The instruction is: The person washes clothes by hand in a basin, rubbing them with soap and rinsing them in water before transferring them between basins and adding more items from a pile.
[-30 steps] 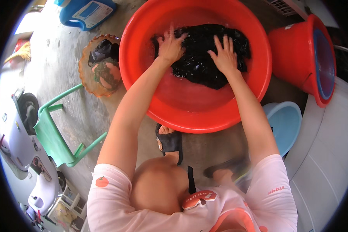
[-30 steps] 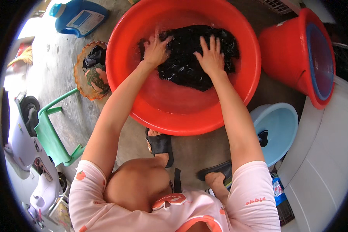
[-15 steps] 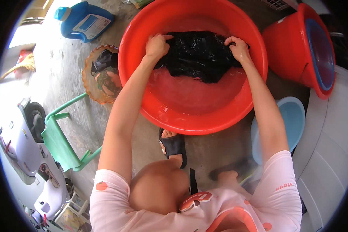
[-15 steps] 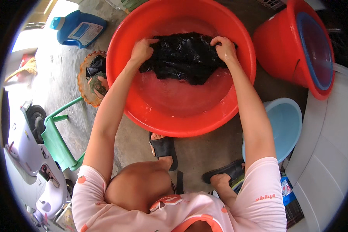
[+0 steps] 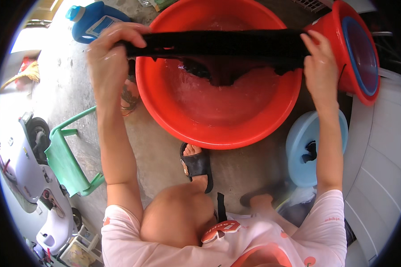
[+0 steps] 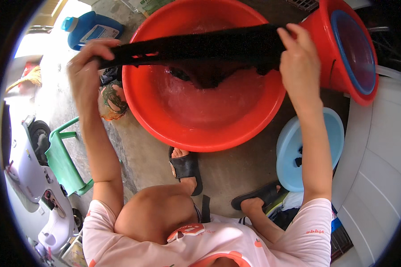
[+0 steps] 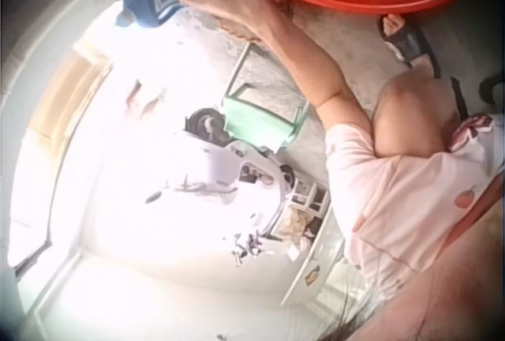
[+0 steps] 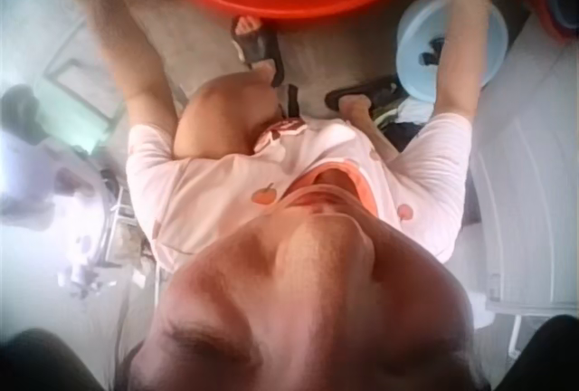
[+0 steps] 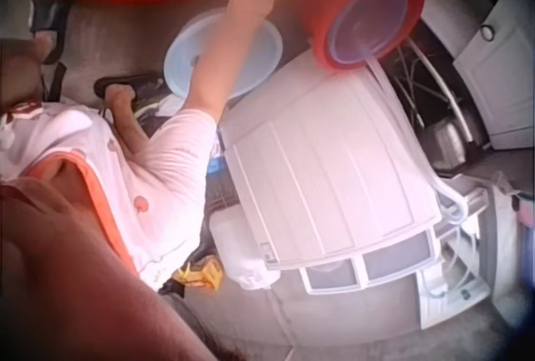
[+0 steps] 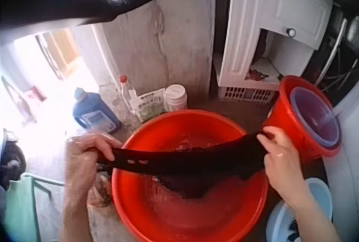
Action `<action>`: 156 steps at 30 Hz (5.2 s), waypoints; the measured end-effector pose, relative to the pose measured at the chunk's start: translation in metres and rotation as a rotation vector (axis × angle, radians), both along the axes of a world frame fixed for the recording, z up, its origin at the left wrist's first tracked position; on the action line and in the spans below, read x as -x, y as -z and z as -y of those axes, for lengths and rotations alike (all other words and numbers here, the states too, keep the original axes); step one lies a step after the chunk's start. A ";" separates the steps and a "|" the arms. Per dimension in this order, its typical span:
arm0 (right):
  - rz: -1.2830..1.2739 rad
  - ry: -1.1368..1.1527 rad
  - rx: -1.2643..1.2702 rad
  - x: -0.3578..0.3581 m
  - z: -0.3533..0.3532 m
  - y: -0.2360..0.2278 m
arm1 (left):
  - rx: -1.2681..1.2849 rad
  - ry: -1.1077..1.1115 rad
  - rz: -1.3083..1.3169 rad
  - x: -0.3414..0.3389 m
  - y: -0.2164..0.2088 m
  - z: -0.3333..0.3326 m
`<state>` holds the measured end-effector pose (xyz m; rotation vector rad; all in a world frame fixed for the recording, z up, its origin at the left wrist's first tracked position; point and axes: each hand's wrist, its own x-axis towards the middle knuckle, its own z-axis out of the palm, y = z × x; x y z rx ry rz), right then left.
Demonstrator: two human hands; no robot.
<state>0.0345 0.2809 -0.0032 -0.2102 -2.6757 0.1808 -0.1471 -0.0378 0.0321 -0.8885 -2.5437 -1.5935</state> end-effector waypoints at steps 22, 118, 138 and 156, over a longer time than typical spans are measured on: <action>0.738 0.357 0.191 0.044 0.064 0.197 | 1.156 -0.029 -0.190 -0.039 0.256 -0.078; 0.474 0.259 0.361 0.086 0.064 0.189 | 1.007 0.046 -0.413 -0.027 0.267 -0.082; 0.153 0.003 1.200 0.046 0.020 0.036 | 0.522 0.002 -0.094 0.014 0.193 -0.069; 0.226 -0.379 0.835 0.055 0.010 -0.048 | 0.263 -0.098 0.133 0.000 0.037 0.004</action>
